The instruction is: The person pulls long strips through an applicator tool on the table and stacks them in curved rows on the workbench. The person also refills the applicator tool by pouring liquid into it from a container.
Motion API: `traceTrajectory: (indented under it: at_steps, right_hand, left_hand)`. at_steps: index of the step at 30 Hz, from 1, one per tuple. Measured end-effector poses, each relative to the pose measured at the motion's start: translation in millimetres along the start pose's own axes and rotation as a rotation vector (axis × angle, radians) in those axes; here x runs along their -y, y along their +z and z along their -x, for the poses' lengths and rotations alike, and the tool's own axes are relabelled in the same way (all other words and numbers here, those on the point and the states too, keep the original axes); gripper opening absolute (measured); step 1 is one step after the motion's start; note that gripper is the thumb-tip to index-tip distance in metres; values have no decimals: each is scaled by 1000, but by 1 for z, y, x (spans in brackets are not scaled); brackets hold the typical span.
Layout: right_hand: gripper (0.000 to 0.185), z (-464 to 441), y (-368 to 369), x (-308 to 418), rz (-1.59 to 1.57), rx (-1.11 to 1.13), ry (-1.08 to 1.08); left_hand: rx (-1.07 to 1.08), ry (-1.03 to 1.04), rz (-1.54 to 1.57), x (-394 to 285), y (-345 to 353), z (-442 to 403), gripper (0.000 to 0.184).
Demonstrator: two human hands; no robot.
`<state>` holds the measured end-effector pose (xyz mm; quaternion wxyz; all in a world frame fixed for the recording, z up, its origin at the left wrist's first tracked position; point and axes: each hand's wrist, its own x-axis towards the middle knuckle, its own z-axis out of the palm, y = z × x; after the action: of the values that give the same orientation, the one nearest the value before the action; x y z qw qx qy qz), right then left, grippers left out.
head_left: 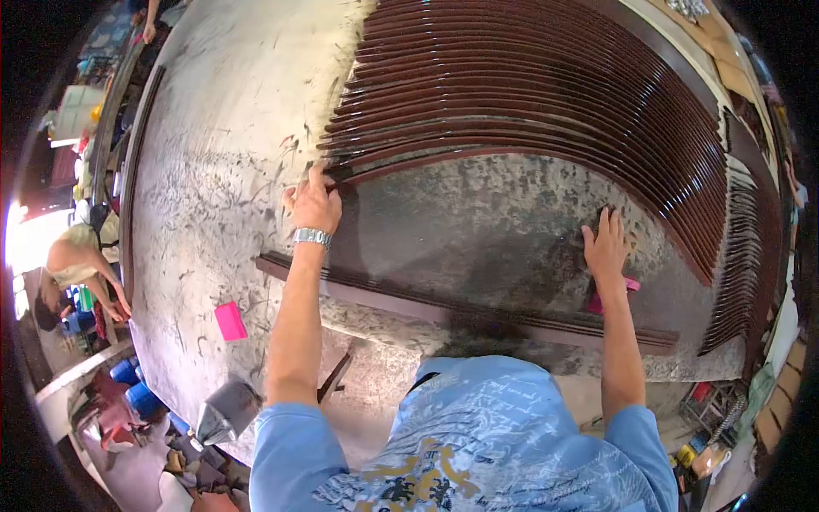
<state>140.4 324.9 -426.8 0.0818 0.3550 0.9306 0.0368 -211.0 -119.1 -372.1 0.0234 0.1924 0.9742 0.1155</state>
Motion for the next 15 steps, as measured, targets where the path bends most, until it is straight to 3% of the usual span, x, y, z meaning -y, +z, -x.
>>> traceTrajectory:
  at_steps: [9, 12, 15]
  right_hand:
    - [68, 7, -34, 26, 44, 117, 6]
    - [67, 19, -27, 34, 42, 96, -15]
    - [65, 28, -20, 39, 25, 48, -42]
  left_hand:
    - [-169, 22, -19, 7, -2, -2, 55]
    - [-258, -80, 28, 14, 8, 5, 61]
    - [-175, -165, 118, 16, 1, 10, 73]
